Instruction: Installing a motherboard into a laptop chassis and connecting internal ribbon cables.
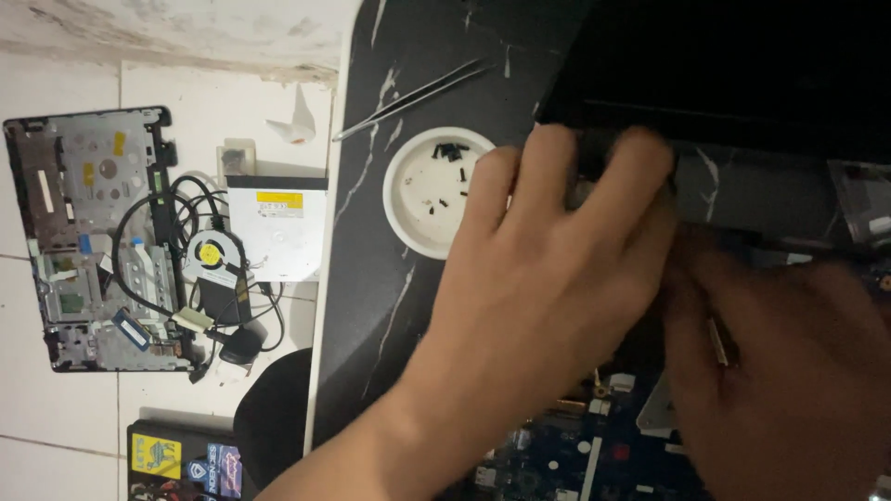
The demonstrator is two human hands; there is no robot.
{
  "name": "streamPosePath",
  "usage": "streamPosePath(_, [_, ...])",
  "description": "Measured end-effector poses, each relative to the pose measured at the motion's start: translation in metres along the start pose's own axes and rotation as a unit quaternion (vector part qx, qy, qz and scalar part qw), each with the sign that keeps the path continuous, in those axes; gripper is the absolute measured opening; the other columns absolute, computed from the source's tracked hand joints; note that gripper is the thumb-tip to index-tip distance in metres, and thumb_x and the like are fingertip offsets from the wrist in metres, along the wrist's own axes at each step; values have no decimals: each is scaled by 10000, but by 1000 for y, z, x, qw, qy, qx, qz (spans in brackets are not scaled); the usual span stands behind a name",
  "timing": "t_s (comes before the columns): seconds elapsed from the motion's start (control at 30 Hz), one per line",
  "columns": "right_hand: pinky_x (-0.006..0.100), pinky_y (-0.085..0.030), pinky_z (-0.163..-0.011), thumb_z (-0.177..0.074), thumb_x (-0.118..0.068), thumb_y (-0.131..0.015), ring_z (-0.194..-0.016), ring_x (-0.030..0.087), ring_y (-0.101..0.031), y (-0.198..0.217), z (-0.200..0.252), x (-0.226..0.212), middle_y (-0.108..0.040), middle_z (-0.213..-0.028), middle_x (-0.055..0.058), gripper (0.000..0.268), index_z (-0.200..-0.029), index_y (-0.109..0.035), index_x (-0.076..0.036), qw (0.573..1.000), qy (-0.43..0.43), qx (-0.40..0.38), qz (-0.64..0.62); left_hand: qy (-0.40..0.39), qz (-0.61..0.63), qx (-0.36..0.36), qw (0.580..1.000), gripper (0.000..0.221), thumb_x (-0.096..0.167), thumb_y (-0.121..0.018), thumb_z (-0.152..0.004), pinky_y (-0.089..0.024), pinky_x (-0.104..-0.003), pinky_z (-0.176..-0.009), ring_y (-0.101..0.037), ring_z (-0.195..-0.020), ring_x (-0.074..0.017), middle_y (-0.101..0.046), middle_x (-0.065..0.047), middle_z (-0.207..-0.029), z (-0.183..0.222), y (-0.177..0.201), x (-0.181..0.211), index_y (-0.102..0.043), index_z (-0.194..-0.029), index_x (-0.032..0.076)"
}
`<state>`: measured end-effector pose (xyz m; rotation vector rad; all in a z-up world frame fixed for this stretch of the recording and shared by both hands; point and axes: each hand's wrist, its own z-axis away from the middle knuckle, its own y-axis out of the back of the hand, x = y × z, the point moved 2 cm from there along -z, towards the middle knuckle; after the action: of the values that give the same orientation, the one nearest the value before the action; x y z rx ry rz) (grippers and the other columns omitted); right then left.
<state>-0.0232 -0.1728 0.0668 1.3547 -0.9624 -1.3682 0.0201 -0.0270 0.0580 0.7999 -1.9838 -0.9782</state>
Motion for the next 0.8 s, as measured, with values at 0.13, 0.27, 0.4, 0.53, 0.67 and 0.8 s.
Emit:
streamPosePath(0.13, [377,-417,-387,-1006,70,-729,-381,267,-587,4,-8,-3,-718,-706,175,172,-1160,-781,14,998,-35,-43,-2,-77,79,-31,993,73,36,-758,-1018,-410,-386,-932,-471,-1036,-269,-563,-69,-1317,2,2,-19,-824,-1023,5])
streamPosePath(0.27, [333,-372,-334,-963,219,-701,-345,247,-554,1,-7,-6,-674,-669,228,160,-1108,-732,158,998,5,-16,-66,-92,70,-44,992,195,104,-717,-1001,-391,-368,-947,-491,-1092,-262,-636,-54,-1293,-2,4,-28,-800,-1163,36])
streamPosePath(0.4, [348,-413,-455,-974,209,-763,-457,251,-566,-4,-1,-2,-712,-789,230,176,-1142,-779,162,999,23,20,-33,-88,86,-52,991,178,125,-703,-982,-379,-365,-954,-489,-1086,-255,-660,-45,-1260,-5,6,-29,-802,-1118,66])
streamPosePath(0.53, [334,-357,-433,-1026,134,-810,-425,215,-527,-6,1,-5,-693,-728,170,168,-1188,-822,92,1000,13,22,1,-86,86,-53,991,123,135,-716,-963,-359,-383,-966,-479,-1105,-263,-684,-44,-1249,-5,6,-29,-822,-1016,99])
streamPosePath(0.67, [390,-519,-738,-995,6,-886,-686,253,-659,-6,13,-7,-763,-936,176,275,-1252,-822,78,998,-1,30,51,-93,74,-32,992,120,155,-739,-971,-368,-374,-943,-471,-1078,-275,-655,-48,-1198,-8,4,-27,-814,-1052,110])
streamPosePath(0.8, [332,-412,-472,-1009,45,-831,-477,231,-565,-4,16,-9,-703,-792,186,206,-1206,-773,67,1000,-13,10,20,-166,-6,-40,985,179,214,-753,-966,-376,-344,-952,-492,-1107,-235,-628,-6,-1241,-10,9,-35,-787,-1138,179])
